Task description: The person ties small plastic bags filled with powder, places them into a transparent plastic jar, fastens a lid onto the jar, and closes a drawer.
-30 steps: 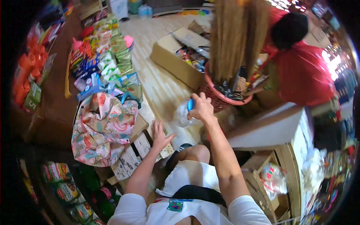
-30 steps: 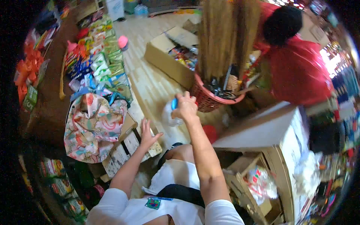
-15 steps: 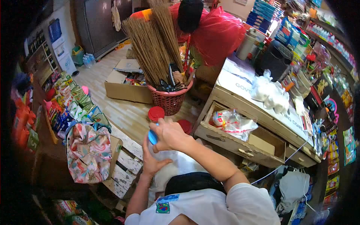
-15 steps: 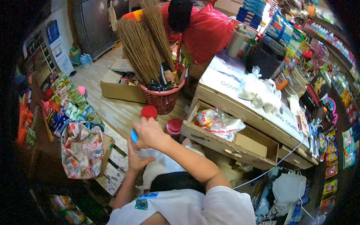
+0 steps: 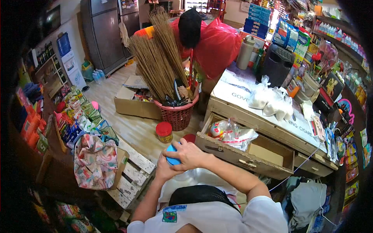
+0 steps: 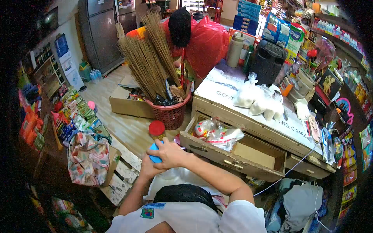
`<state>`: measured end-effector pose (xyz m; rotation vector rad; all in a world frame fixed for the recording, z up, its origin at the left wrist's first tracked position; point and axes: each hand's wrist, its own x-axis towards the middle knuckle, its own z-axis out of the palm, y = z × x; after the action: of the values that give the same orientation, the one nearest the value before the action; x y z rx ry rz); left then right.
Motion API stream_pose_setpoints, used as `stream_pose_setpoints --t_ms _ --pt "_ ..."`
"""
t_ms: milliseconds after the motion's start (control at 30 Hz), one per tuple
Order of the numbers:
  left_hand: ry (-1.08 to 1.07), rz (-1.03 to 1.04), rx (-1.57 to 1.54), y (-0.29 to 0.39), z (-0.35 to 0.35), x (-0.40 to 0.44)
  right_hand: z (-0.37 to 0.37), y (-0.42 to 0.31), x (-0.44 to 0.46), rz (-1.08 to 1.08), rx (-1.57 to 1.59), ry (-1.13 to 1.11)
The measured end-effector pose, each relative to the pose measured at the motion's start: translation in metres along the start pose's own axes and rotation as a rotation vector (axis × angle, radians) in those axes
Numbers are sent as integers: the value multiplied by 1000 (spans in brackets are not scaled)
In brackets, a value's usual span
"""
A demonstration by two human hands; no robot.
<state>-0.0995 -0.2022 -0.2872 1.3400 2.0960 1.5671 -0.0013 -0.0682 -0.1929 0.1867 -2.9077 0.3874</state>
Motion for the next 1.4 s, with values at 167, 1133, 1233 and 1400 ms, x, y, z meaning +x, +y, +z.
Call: stream_pose_setpoints --t_ms 167,1133,1233,1400 --pt "-54 188 -22 -3 14 9 -21 18 0 -269 215 -115" --pt "-126 78 78 20 1 6 -51 2 15 96 17 -458" --pt "-118 144 148 12 8 4 -48 11 8 -143 27 -439" --pt "-131 29 94 9 -1 5 -56 12 -1 -450 -185 -268"
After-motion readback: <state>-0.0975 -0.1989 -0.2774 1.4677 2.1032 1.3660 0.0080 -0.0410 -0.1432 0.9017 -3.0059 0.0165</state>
